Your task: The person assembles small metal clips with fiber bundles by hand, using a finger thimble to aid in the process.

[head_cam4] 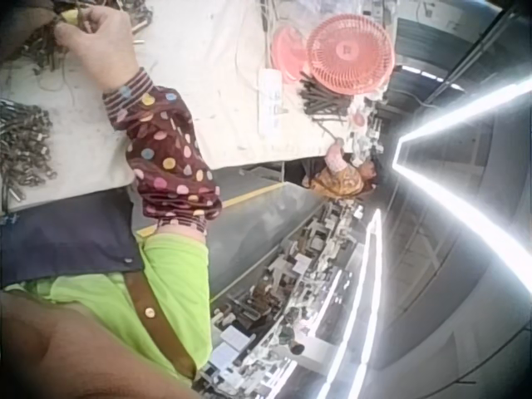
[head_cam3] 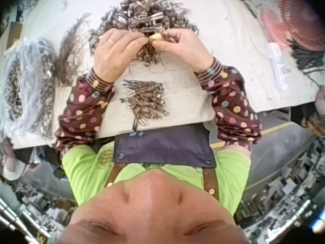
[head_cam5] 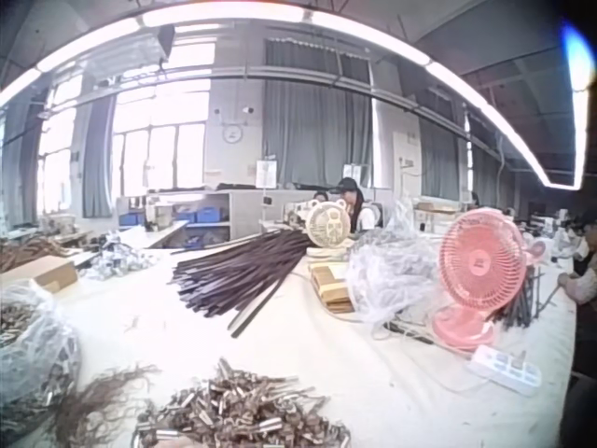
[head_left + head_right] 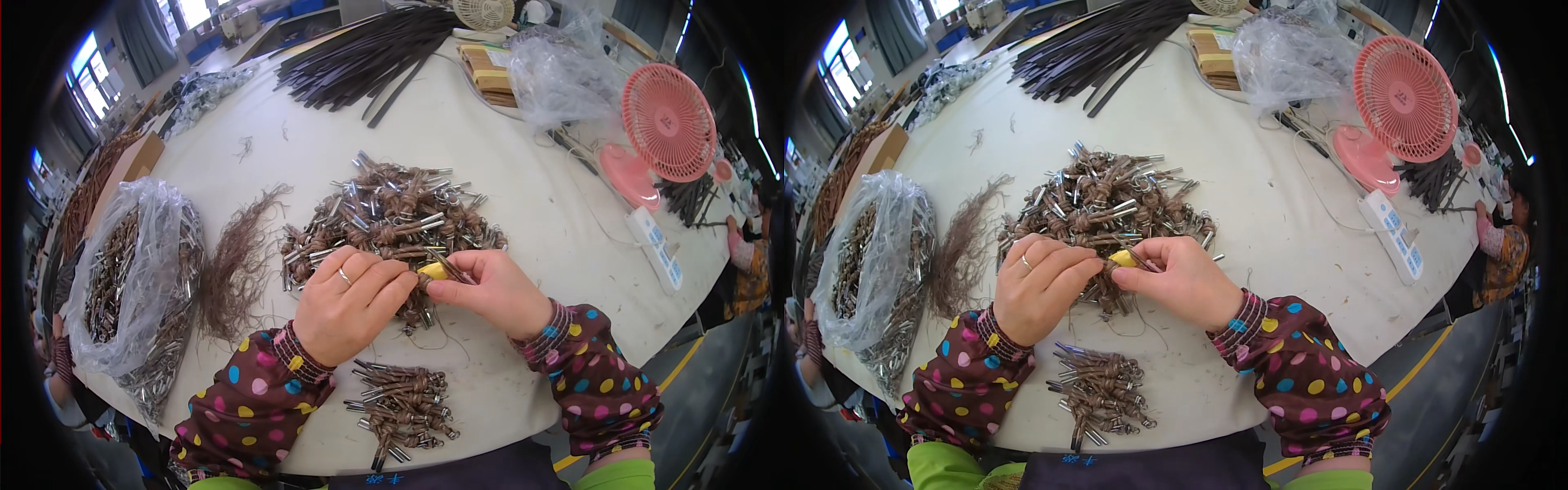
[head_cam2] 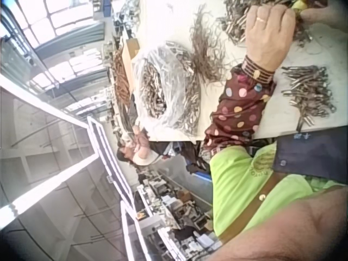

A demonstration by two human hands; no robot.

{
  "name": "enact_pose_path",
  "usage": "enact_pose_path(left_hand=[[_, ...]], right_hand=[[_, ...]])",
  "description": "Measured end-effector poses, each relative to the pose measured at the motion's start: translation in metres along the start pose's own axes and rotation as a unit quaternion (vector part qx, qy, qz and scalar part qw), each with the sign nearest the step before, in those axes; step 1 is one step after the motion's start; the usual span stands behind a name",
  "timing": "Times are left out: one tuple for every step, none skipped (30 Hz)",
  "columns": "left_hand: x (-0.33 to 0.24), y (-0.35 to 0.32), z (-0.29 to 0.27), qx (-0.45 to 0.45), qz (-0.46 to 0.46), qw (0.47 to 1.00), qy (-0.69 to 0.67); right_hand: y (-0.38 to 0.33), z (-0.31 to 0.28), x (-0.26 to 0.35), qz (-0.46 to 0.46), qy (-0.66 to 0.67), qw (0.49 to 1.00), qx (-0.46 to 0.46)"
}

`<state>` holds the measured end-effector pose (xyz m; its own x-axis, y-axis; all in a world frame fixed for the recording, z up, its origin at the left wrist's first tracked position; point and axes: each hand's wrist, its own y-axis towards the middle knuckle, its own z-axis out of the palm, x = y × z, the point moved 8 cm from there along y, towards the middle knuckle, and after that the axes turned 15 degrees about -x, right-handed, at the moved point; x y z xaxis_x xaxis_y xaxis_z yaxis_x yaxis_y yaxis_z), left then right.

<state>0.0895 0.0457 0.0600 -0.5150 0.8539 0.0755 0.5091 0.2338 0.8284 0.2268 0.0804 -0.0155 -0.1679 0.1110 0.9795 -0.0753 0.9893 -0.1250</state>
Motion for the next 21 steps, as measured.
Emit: enact_pose_path(left_hand=[[0.001, 0.000, -0.001, -0.008, -0.001, 1.000, 0.000], [0.001, 0.000, 0.001, -0.007, -0.002, 1.000, 0.001], [0.003, 0.001, 0.001, -0.020, -0.012, 1.000, -0.007], [0.005, 0.001, 0.000, -0.034, -0.022, 0.999, -0.013], [0.008, 0.000, 0.001, -0.034, -0.022, 0.999, -0.012], [0.013, -0.005, 0.006, -0.018, -0.049, 0.997, -0.063], [0.017, -0.008, 0.010, -0.003, -0.076, 0.991, -0.113], [0.017, -0.010, 0.010, -0.004, -0.077, 0.991, -0.113], [0.017, -0.011, 0.013, 0.018, -0.088, 0.989, -0.120], [0.017, -0.011, 0.016, 0.040, -0.099, 0.986, -0.128], [0.016, -0.009, 0.016, 0.038, -0.097, 0.986, -0.130], [0.016, -0.010, 0.015, 0.032, -0.087, 0.988, -0.120], [0.016, -0.011, 0.014, 0.026, -0.078, 0.991, -0.110], [0.017, -0.012, 0.013, 0.027, -0.080, 0.991, -0.107], [0.016, -0.013, 0.014, 0.041, -0.069, 0.991, -0.103], [0.015, -0.013, 0.015, 0.054, -0.057, 0.992, -0.099], [0.015, -0.012, 0.014, 0.054, -0.059, 0.992, -0.099], [0.012, -0.010, 0.014, 0.055, -0.042, 0.994, -0.088], [0.010, -0.009, 0.014, 0.055, -0.026, 0.995, -0.076], [0.010, -0.010, 0.015, 0.055, -0.026, 0.995, -0.077], [0.009, -0.009, 0.015, 0.052, -0.024, 0.996, -0.071]], right_hand=[[-0.001, -0.001, 0.002, 0.000, 0.000, 1.000, 0.001], [-0.003, 0.002, 0.002, 0.045, 0.033, 0.998, 0.024], [-0.006, 0.005, 0.001, 0.089, 0.065, 0.993, 0.045], [-0.005, 0.003, 0.001, 0.089, 0.064, 0.993, 0.045], [-0.008, 0.004, -0.005, 0.133, 0.074, 0.986, 0.072], [-0.010, 0.008, -0.013, 0.179, 0.083, 0.975, 0.098], [-0.010, 0.009, -0.015, 0.179, 0.083, 0.975, 0.098], [-0.008, 0.010, -0.014, 0.171, 0.094, 0.976, 0.095], [-0.008, 0.009, -0.012, 0.161, 0.106, 0.977, 0.091], [-0.010, 0.009, -0.016, 0.160, 0.105, 0.978, 0.089], [-0.004, -0.003, -0.003, 0.004, 0.020, 0.999, 0.025], [-0.004, -0.007, 0.016, -0.153, -0.063, 0.986, -0.033], [-0.006, -0.007, 0.021, -0.153, -0.062, 0.986, -0.029], [-0.013, -0.013, 0.034, -0.193, -0.146, 0.968, -0.063], [-0.019, -0.017, 0.048, -0.231, -0.231, 0.940, -0.099], [-0.022, -0.016, 0.053, -0.230, -0.232, 0.940, -0.099], [-0.025, -0.013, 0.061, -0.268, -0.285, 0.915, -0.098], [-0.028, -0.009, 0.067, -0.303, -0.336, 0.886, -0.098], [-0.029, -0.007, 0.070, -0.302, -0.337, 0.886, -0.098], [-0.031, -0.002, 0.075, -0.333, -0.386, 0.855, -0.093], [-0.033, 0.003, 0.078, -0.362, -0.433, 0.821, -0.087]])
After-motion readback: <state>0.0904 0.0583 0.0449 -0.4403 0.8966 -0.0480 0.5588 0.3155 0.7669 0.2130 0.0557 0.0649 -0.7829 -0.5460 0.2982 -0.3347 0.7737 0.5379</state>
